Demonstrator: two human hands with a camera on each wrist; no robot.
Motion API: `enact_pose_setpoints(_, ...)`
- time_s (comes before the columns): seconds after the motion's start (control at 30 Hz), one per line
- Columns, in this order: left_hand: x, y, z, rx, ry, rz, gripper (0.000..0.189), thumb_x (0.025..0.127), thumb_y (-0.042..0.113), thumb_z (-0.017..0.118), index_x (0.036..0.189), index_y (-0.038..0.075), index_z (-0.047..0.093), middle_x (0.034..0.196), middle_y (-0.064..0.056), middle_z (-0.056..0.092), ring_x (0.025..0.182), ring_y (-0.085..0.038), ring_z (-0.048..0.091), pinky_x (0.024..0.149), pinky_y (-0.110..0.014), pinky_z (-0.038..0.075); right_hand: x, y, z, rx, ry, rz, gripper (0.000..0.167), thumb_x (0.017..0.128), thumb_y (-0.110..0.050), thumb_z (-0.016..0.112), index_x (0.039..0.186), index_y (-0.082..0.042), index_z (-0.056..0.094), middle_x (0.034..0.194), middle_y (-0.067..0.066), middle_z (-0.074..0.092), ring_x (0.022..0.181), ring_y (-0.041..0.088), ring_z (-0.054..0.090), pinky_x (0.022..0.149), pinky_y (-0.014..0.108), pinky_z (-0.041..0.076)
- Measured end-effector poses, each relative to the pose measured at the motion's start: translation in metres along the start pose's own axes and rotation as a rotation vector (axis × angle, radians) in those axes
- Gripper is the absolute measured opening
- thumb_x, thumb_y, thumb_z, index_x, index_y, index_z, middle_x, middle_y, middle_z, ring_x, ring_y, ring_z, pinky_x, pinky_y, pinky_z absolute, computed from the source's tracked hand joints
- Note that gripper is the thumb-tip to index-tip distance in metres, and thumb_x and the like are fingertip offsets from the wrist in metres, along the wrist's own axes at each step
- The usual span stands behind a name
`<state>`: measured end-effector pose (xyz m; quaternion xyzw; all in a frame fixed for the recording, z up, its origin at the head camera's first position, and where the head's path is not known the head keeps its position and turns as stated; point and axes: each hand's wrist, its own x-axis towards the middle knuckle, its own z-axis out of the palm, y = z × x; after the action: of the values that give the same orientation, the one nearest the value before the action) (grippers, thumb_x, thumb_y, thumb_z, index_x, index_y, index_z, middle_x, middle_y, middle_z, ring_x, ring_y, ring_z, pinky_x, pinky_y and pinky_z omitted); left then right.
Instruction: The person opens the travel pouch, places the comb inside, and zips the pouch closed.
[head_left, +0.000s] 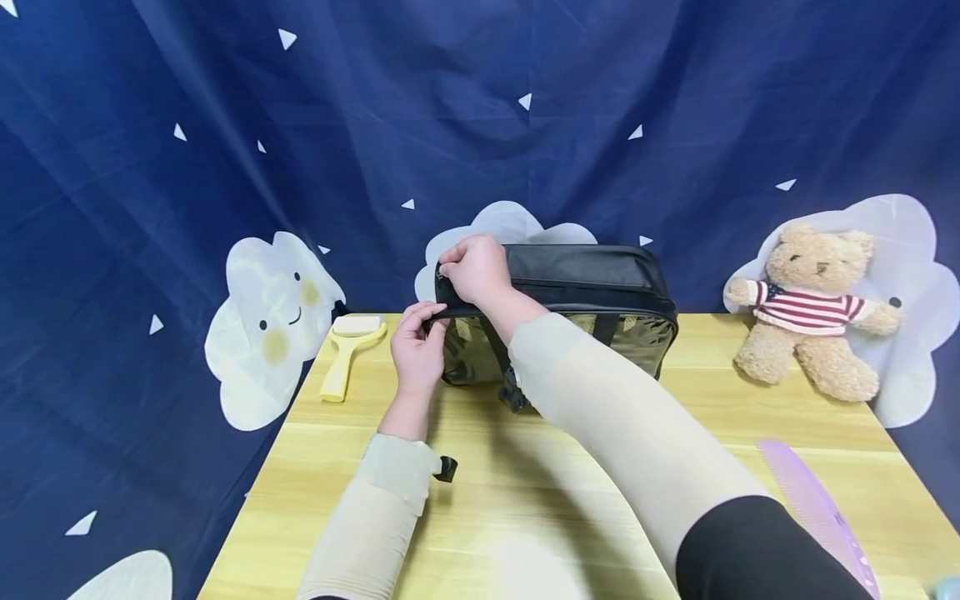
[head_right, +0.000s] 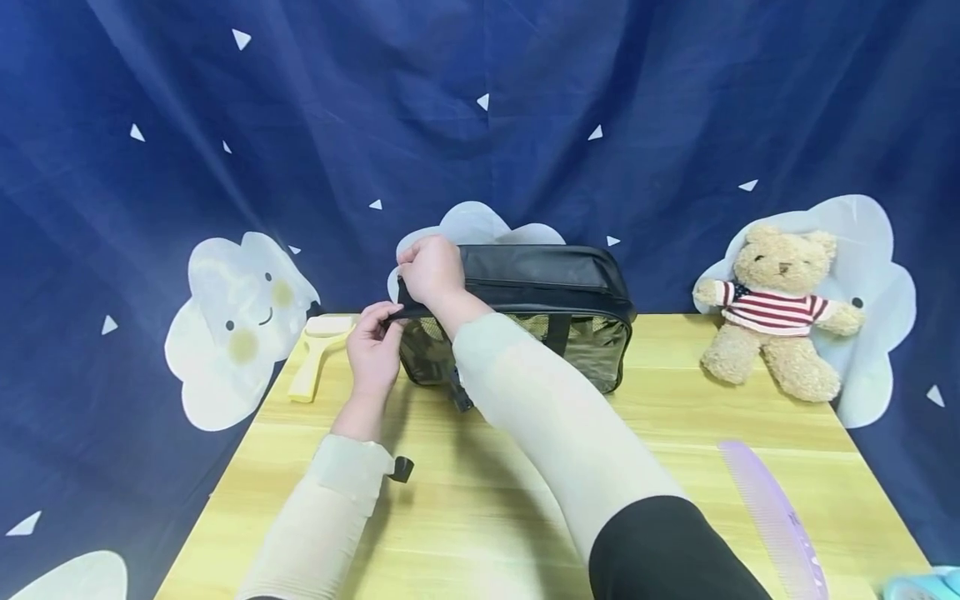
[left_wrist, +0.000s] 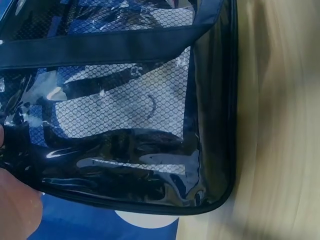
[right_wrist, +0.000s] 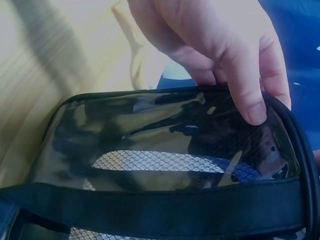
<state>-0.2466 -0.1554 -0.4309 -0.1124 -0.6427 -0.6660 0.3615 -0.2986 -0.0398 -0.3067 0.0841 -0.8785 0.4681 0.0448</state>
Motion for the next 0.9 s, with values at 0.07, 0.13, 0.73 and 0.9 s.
enact_pose_setpoints(0.07, 0.001, 0.001, 0.0, -0.002, -0.013, -0.004, 0.015, 0.088, -0.019, 0.071, 0.103, -0.018, 0.073, 0.104, -0.003, 0.068, 0.103, -0.013, 0.063, 0.087, -0.019, 0.054, 0.001, 0.001, -0.003, -0.004, -0.005, 0.002, 0.01, 0.099, -0.014, 0.077, 0.103, -0.013, 0.086, 0.113, 0.001, 0.079, 0.112, 0.022, 0.069, 0.093, 0.034, 0.057)
enact_pose_setpoints(0.13, 0.002, 0.001, -0.001, 0.002, -0.023, -0.009, 0.015, 0.088, -0.019, 0.071, 0.103, -0.017, 0.073, 0.104, -0.004, 0.068, 0.103, -0.016, 0.064, 0.087, -0.019, 0.054, 0.002, 0.001, -0.006, -0.015, -0.012, 0.007, 0.009, 0.098, -0.016, 0.078, 0.102, -0.013, 0.086, 0.114, 0.001, 0.078, 0.114, 0.022, 0.068, 0.094, 0.034, 0.057)
enact_pose_setpoints(0.73, 0.069, 0.019, -0.009, 0.197, -0.112, -0.083, 0.016, 0.098, -0.005, 0.07, 0.112, -0.012, 0.073, 0.097, -0.007, 0.072, 0.08, -0.002, 0.06, 0.074, -0.017, 0.048, -0.021, 0.042, -0.096, -0.009, 0.206, -0.204, 0.014, 0.096, -0.016, 0.077, 0.098, -0.004, 0.085, 0.096, 0.008, 0.081, 0.087, 0.021, 0.071, 0.081, 0.034, 0.055)
enact_pose_setpoints(0.9, 0.093, 0.02, 0.0, 0.216, -0.32, -0.127, 0.025, 0.095, -0.006, 0.073, 0.12, -0.011, 0.073, 0.117, -0.024, 0.07, 0.095, -0.008, 0.062, 0.085, -0.022, 0.05, -0.039, 0.076, -0.146, 0.003, 0.34, -0.242, 0.016, 0.095, -0.016, 0.078, 0.098, -0.002, 0.085, 0.088, 0.012, 0.08, 0.071, 0.005, 0.062, 0.069, 0.02, 0.047)
